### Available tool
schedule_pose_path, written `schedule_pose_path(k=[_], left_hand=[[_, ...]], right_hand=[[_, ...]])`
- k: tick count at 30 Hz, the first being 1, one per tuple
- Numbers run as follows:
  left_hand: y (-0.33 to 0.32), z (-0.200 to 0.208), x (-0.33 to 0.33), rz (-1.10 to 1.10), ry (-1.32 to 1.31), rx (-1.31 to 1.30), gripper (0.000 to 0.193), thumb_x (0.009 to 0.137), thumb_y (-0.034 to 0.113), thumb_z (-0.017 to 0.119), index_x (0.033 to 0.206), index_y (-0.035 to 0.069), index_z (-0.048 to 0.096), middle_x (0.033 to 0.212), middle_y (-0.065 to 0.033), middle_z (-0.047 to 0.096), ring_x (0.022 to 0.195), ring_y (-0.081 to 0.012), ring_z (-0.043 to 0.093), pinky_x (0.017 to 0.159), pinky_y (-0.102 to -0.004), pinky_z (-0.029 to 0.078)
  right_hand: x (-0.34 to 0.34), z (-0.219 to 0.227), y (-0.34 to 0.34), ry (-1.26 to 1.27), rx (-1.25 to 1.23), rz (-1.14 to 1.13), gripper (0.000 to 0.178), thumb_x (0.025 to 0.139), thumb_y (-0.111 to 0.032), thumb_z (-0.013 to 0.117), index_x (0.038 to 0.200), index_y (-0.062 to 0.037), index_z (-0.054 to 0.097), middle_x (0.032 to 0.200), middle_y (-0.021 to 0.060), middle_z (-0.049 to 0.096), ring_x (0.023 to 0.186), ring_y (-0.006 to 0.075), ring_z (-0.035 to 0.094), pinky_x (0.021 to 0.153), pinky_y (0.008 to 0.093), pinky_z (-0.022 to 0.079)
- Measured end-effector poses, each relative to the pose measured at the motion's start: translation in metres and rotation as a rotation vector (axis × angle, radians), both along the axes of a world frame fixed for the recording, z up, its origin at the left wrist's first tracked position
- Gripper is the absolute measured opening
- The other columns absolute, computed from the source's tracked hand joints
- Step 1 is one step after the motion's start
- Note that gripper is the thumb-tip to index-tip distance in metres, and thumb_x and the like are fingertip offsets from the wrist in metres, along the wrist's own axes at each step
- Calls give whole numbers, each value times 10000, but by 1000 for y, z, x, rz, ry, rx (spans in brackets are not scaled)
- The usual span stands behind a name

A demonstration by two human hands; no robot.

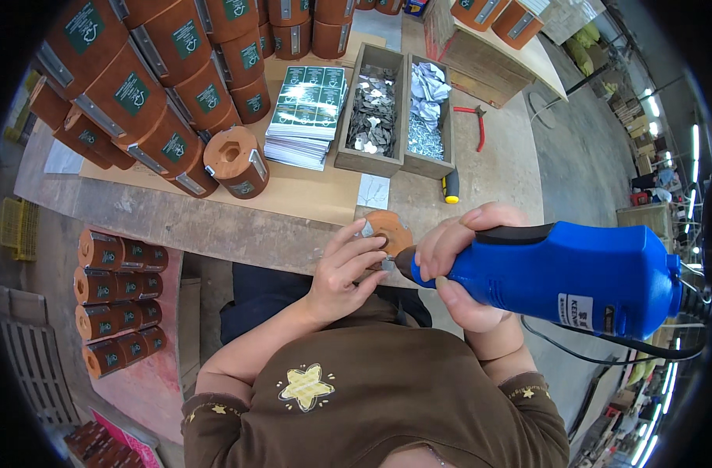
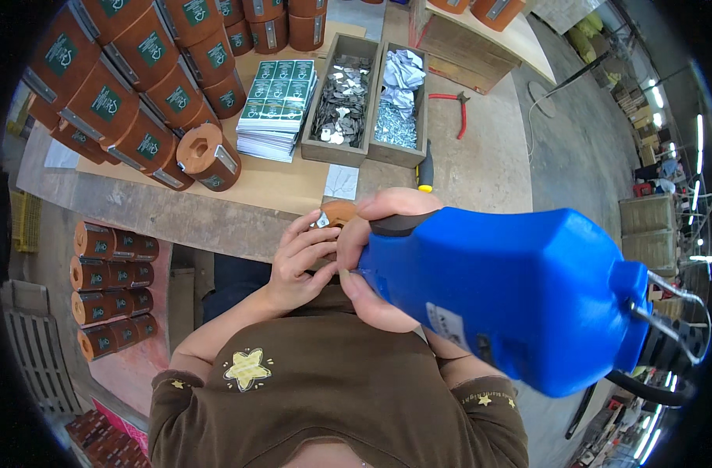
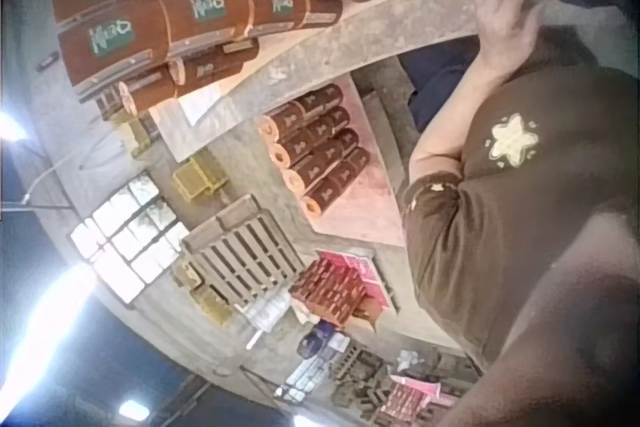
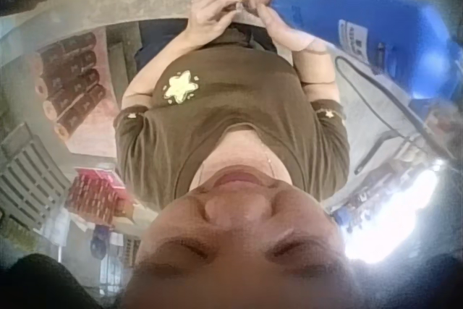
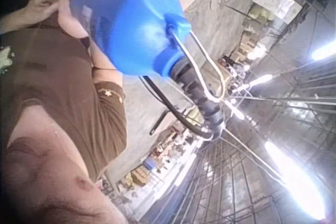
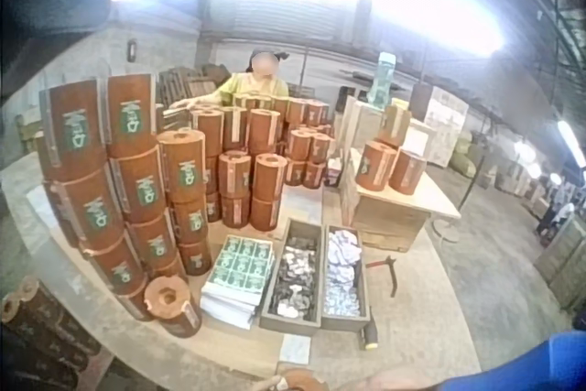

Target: Assembling hardware components onto cylindrical wooden or bamboo furniture parts using an electric screwdriver.

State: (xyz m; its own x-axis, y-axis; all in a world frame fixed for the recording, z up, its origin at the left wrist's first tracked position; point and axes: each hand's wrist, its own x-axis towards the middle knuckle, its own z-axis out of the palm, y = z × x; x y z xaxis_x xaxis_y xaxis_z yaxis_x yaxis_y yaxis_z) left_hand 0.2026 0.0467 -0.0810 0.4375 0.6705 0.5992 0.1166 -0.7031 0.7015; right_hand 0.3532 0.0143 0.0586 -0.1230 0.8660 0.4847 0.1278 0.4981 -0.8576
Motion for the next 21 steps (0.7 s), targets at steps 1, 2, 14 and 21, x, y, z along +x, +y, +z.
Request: schedule_pose_path(k=[1,2,14,21], left_hand=[[0,0,0,5,-3,-2,281,583,18,721,845,19,619,1009,-100,605,1100,-349,471,888,-399,406],[0,-1,0,-2,-20,-6,281,583,18,721,845,18,618,1009,-102,605,1101,-349,470,890,-402,404],[1,-4,0,-20,-53,-20,296,585,24,723,866,28,631,1018,-97,609,1120,-333,460,897,-402,410],[1,-2,1,-14,-61,-18,281,572,8,723,832,8,618,988,-105,607,1093,-343,476,885,-398,409]], right_hand=[[-1,-1,0,-3,-2,5,518,676,-64,622,1082,-55,301,659,66,488,589,179,509,605,322,439],[-1,-2,1,52,-3,2,513,680,-71,626,1077,-56,302,656,62,485,582,174,509,600,318,439],[-1,-6,5,149,8,20,487,713,-103,639,1062,-60,302,654,45,475,574,160,507,583,317,438],[0,-3,3,-106,55,31,473,713,-55,615,1064,-57,298,659,53,480,577,171,501,591,323,442]])
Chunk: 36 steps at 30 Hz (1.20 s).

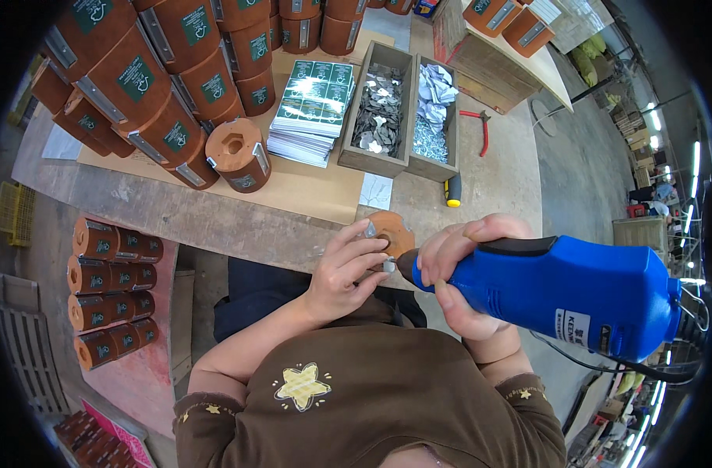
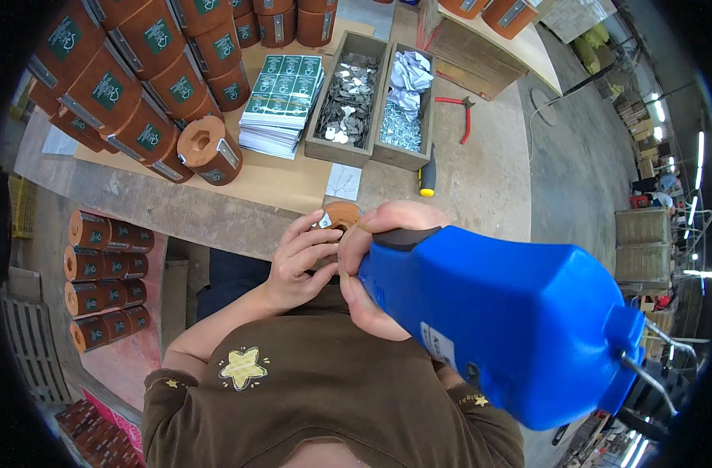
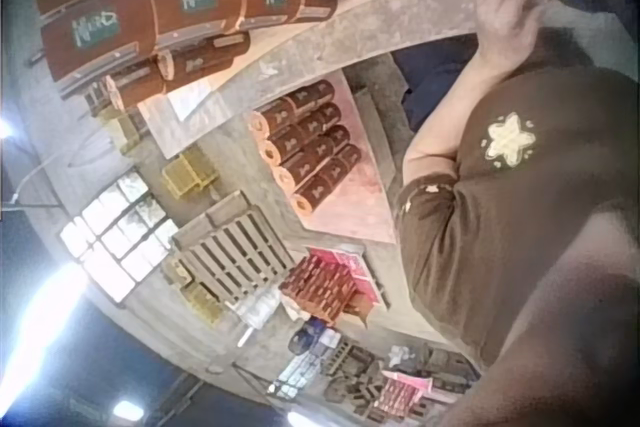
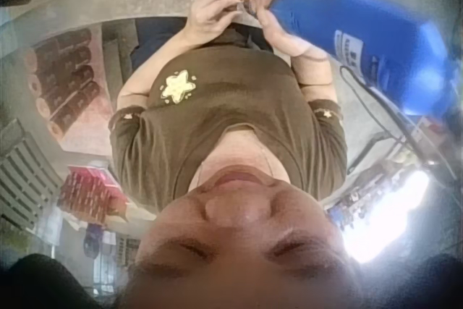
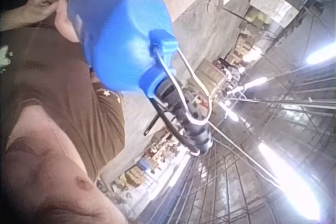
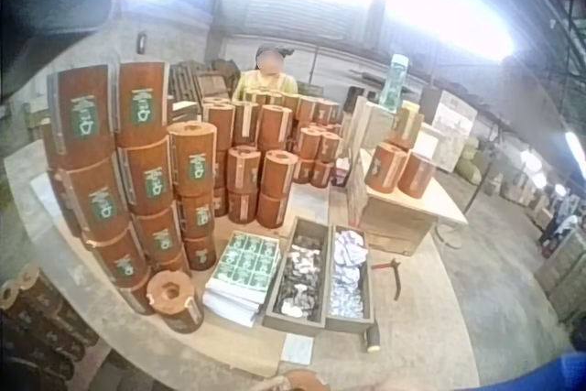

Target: Assembling hardware components onto cylindrical wooden or bamboo furniture parts using an electric screwdriver.

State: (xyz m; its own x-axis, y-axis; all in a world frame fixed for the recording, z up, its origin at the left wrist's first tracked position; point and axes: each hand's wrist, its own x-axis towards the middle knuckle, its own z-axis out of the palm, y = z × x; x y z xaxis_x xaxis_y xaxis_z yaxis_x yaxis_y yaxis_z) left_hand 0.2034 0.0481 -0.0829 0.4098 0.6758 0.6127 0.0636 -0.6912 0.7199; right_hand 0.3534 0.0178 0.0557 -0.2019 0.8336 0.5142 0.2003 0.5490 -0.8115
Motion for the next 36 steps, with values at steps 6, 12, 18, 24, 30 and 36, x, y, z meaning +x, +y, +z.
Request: schedule_pose_path(k=[6,12,18,24,30,36], left_hand=[[-1,-2,-1,5,-26,-17,273,574,8,721,826,6,615,978,-101,607,1088,-339,479,879,-396,414],[-1,2,-3,-5,-26,-16,250,589,16,711,820,8,616,975,-96,603,1096,-326,473,873,-388,418],[-1,0,-4,-8,-53,-31,243,587,11,707,812,11,612,962,-89,602,1095,-319,473,866,-383,423],[0,0,-4,-8,-71,-23,248,582,7,707,810,7,610,958,-89,600,1093,-316,474,859,-385,428],[0,-1,-5,-1,-66,-28,247,579,9,708,805,6,611,957,-87,603,1093,-313,477,861,-384,427],[0,-4,-2,-3,-40,-20,272,578,52,722,823,11,612,960,-87,600,1086,-316,475,864,-386,421]], right_hand=[[-9,3,2,25,-41,-47,491,679,-7,597,1069,-47,302,660,67,483,578,176,503,588,320,444],[-12,2,5,-37,-23,-17,493,671,3,590,1068,-41,302,660,66,483,580,176,505,590,319,447],[-13,-10,6,163,-74,5,522,686,-68,636,1085,-57,299,658,55,483,574,174,509,584,321,444],[-10,-12,10,204,-35,82,542,621,67,570,1104,-56,356,663,63,527,617,181,550,624,291,459],[-12,-10,9,198,-65,88,537,636,64,567,1112,-50,347,669,68,525,630,188,545,628,297,457],[2,-2,6,431,63,-63,578,678,-11,606,1168,-26,300,690,83,515,616,215,532,604,344,449]])
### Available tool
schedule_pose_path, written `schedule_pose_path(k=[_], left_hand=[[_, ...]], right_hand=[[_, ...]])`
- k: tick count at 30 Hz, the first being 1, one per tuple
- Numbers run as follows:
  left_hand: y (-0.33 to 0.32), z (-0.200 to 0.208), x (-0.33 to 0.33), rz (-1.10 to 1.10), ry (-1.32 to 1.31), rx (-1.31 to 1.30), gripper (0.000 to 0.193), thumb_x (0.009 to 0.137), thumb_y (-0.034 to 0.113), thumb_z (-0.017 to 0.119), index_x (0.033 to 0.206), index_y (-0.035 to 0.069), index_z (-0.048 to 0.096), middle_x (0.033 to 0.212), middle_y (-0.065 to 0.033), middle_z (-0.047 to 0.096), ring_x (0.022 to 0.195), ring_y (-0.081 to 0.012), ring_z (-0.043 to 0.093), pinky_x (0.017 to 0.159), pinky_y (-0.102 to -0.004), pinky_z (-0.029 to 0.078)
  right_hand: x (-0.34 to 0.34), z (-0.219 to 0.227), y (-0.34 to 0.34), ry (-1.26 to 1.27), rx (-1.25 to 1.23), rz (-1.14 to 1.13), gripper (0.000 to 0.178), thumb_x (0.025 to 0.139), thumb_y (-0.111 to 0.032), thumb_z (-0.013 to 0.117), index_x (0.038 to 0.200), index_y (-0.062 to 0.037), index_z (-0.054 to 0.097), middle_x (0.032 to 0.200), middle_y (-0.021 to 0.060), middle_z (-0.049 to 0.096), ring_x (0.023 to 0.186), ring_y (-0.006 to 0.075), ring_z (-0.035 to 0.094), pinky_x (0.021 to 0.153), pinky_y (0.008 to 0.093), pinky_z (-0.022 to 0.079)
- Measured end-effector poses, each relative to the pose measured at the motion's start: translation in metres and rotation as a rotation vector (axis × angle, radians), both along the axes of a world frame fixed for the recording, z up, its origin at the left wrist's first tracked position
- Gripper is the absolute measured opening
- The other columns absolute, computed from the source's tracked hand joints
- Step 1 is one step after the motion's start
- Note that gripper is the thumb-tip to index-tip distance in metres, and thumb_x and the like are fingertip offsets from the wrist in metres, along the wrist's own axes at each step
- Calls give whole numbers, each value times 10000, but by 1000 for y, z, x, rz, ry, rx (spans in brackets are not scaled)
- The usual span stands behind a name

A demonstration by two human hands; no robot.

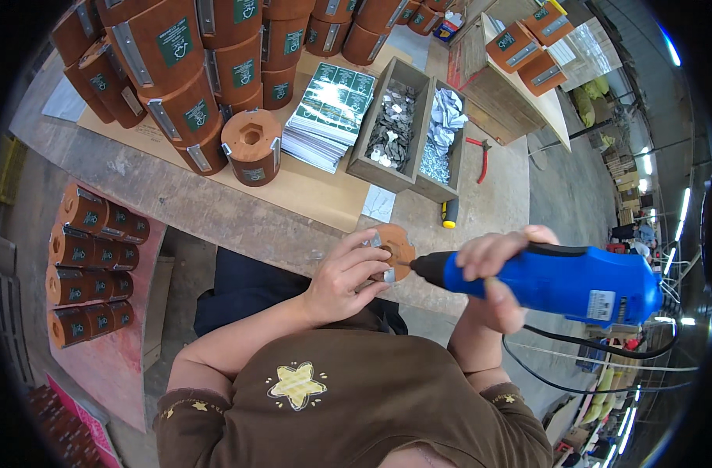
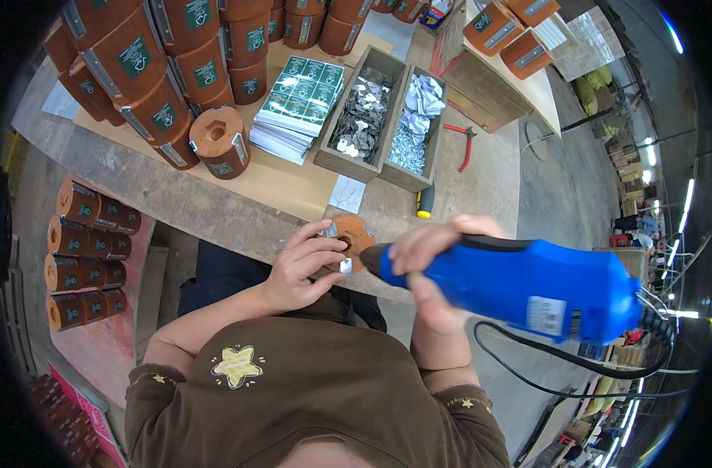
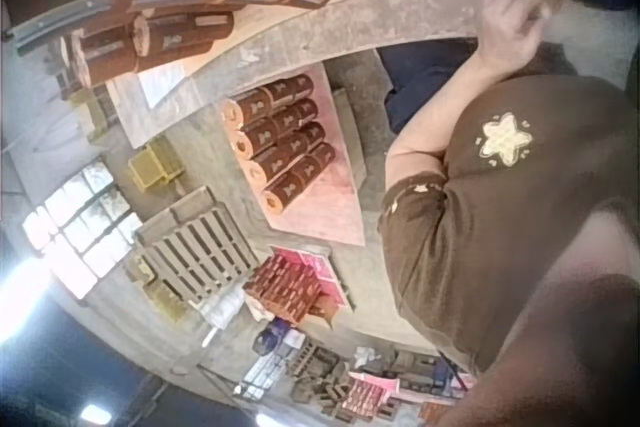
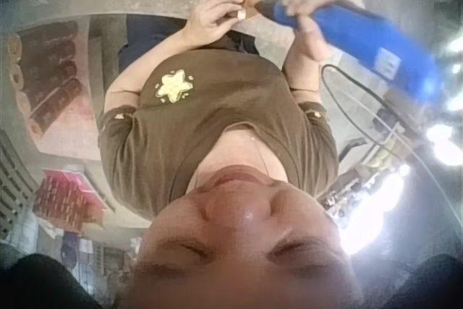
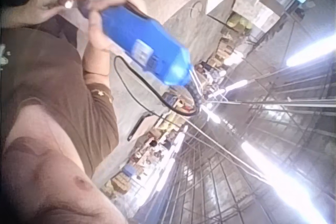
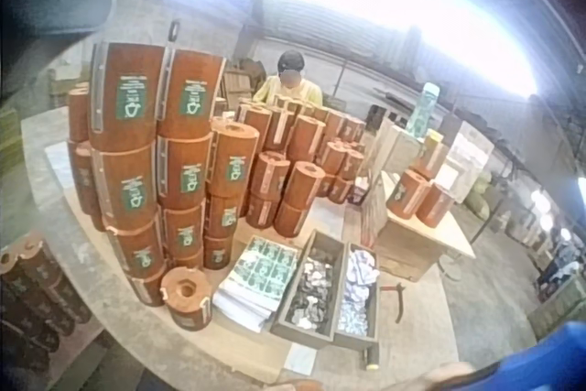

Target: Assembling hardware components onto cylindrical wooden or bamboo furniture parts using an electric screwdriver.

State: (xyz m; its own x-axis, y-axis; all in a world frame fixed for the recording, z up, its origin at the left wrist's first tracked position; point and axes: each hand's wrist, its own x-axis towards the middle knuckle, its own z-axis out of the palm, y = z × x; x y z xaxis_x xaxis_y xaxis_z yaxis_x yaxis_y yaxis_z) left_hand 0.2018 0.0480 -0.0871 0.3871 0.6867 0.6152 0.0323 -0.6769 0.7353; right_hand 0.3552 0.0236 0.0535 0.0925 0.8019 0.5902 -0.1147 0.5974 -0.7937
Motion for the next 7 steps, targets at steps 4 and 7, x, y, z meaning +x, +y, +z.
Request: schedule_pose_path(k=[4,7], left_hand=[[-2,4,0,-17,35,-52,371,559,115,764,889,32,616,1014,-95,593,1121,-327,436,903,-389,381],[-3,6,3,27,149,-43,462,565,229,782,958,59,609,1109,-109,542,1143,-331,402,933,-412,341]], right_hand=[[24,5,-6,87,114,-52,598,701,-51,553,1222,-21,260,708,89,487,611,211,509,602,368,444],[33,4,-11,125,145,-103,595,706,-70,522,1237,-32,255,735,91,479,625,210,504,619,372,445]])
